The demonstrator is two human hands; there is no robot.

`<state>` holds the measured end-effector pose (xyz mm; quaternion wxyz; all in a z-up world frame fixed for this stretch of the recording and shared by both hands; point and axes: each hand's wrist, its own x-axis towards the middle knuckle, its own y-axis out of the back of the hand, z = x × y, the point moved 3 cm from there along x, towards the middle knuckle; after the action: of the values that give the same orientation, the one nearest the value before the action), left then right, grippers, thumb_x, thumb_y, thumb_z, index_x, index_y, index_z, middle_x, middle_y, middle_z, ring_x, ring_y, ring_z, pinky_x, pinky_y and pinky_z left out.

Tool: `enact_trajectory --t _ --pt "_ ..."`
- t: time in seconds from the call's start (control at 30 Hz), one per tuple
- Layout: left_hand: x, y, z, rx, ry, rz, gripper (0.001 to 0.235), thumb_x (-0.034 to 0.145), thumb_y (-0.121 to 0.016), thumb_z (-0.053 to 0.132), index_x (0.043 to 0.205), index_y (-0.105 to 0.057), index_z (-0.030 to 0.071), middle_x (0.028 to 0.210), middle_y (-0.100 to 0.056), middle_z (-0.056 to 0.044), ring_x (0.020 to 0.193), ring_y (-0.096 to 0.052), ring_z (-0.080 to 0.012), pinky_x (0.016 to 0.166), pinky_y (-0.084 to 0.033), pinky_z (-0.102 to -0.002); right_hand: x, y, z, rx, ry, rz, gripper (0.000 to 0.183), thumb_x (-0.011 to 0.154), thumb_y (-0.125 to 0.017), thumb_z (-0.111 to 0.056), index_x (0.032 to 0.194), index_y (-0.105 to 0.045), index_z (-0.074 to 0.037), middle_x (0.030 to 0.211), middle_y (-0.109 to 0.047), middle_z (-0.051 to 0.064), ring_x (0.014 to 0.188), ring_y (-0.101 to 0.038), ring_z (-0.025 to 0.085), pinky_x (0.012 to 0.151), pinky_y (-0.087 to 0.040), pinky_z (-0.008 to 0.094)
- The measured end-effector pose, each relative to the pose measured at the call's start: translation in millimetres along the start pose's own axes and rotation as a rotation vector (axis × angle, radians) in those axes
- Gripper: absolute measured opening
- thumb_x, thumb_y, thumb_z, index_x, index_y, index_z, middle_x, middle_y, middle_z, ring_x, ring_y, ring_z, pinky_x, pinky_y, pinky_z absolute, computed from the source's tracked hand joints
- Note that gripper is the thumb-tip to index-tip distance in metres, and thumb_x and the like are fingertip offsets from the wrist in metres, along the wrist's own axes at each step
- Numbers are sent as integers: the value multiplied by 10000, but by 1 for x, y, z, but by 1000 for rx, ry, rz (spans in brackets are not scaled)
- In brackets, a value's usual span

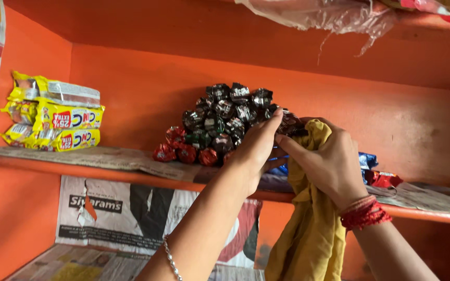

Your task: The person repeatedly picks up small snack packets from a chair covered with a cloth and places them onto an orange shelf. They handle the items one by one, using a yellow cloth to assist in moving them between locations.

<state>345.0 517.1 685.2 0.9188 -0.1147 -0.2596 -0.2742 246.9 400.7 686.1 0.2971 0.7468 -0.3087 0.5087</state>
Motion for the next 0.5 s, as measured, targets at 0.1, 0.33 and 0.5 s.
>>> enact_trajectory --t 0.1,0.33,0.5 --pt "16 13 1 100 35 12 426 963 -487 548 1092 -629 168 1031 -662 20 932 -657 -168 849 -517 -362 25 -5 12 -58 51 22 441 760 -837 -271 1081 -733 13 897 -796 126 762 -760 171 705 -600 347" --pt "26 33 -21 615 -315 233 425 934 -589 446 1101 -727 80 851 -758 -98 787 -745 -224 727 -568 -396 81 -17 46 -64 51 161 512 695 -905 -365 989 -672 -18 866 -743 133 740 -734 218 668 -593 398" --pt "18 28 -28 707 -456 209 387 910 -647 362 1086 -760 36 934 -761 -202 911 -744 -331 799 -563 -422 100 -19 63 -328 -91 170 477 685 -925 -410 837 -742 4 751 -740 156 665 -719 240 652 -571 414"
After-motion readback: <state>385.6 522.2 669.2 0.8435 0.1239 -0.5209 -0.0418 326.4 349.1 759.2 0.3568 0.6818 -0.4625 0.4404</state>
